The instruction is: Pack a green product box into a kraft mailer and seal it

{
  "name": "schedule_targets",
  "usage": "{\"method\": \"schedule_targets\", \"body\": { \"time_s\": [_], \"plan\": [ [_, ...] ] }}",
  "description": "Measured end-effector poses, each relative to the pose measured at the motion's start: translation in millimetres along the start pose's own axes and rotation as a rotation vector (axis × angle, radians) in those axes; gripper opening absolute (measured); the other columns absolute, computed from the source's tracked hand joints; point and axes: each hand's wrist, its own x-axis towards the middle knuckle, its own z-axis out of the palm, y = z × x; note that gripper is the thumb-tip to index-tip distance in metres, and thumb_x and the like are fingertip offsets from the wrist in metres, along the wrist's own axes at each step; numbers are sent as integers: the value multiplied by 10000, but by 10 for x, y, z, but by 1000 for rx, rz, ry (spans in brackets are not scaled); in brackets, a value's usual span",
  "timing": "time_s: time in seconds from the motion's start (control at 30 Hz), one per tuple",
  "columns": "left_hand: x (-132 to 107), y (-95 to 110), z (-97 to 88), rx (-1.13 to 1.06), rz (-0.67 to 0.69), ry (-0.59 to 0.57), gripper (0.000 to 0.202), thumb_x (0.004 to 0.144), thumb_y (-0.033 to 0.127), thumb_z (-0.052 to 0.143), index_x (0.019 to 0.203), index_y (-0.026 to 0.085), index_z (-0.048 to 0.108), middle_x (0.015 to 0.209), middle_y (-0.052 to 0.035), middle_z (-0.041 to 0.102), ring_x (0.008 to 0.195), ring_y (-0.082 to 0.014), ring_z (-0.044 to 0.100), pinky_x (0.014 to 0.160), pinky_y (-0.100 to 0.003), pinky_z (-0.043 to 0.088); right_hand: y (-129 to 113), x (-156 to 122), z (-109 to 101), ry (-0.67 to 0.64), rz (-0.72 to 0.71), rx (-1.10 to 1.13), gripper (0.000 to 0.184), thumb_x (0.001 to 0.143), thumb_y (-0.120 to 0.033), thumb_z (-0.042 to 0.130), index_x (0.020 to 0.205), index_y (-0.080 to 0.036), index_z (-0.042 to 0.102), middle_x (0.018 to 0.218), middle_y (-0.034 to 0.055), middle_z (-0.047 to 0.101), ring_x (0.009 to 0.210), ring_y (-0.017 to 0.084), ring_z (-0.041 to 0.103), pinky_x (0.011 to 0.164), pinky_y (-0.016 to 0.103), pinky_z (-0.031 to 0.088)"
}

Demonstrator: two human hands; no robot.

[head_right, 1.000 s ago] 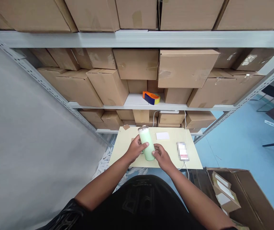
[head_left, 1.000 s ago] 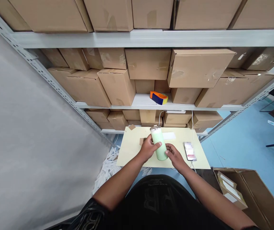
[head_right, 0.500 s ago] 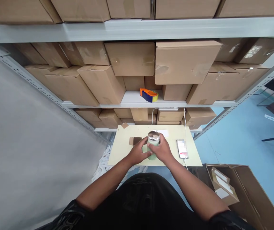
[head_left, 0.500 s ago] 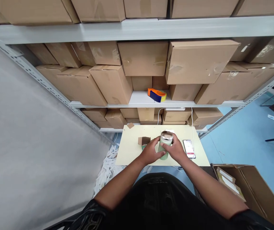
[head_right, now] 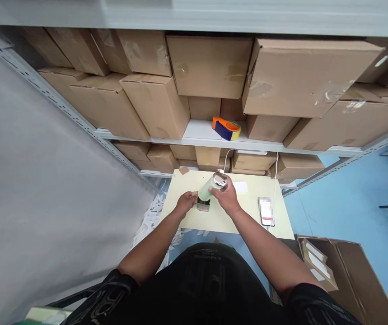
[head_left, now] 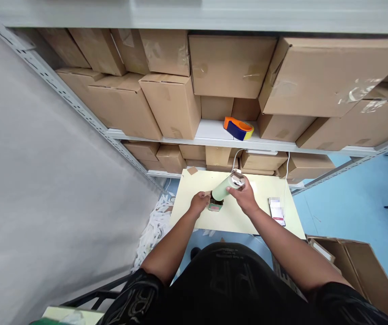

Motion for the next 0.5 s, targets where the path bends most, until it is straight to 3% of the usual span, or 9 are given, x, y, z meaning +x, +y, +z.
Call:
{"method": "schedule_targets", "body": {
  "time_s": [0.1,0.2,0.37,0.5],
  "plan": [
    [-17,-18,3,-71,-2,-8,215,812,382,711,856,188,629,795,-38,687,696,-157,619,656,-254,479,224,41,160,-87,18,-120,699,674,-408,860,1285,-241,562,1273,90,684,1153,258,650,1058,432,488],
    [-32,-32,7,-111,13,-11,180,797,349,706,802,194,613,742,-16,653,669,-152,598,639,-251,466,439,-51,182,-96,65,-332,758,649,-392,859,1327,-240,557,1253,87,699,1134,274,663,1050,458,488],
    [-80,-69,90,-138,39,-9,98,788,281,678,796,198,626,747,-10,658,671,-159,594,633,-258,447,573,-246,129,-65,124,-472,1105,636,-365,859,1584,-287,297,1236,74,725,1107,302,694,1001,473,510],
    [-120,-96,130,-134,33,16,116,797,305,676,801,198,631,737,-13,660,684,-172,604,645,-266,449,574,-263,121,-134,32,-559,911,661,-391,837,1485,-306,457,1239,54,722,1121,304,683,1009,471,502]
  ]
}}
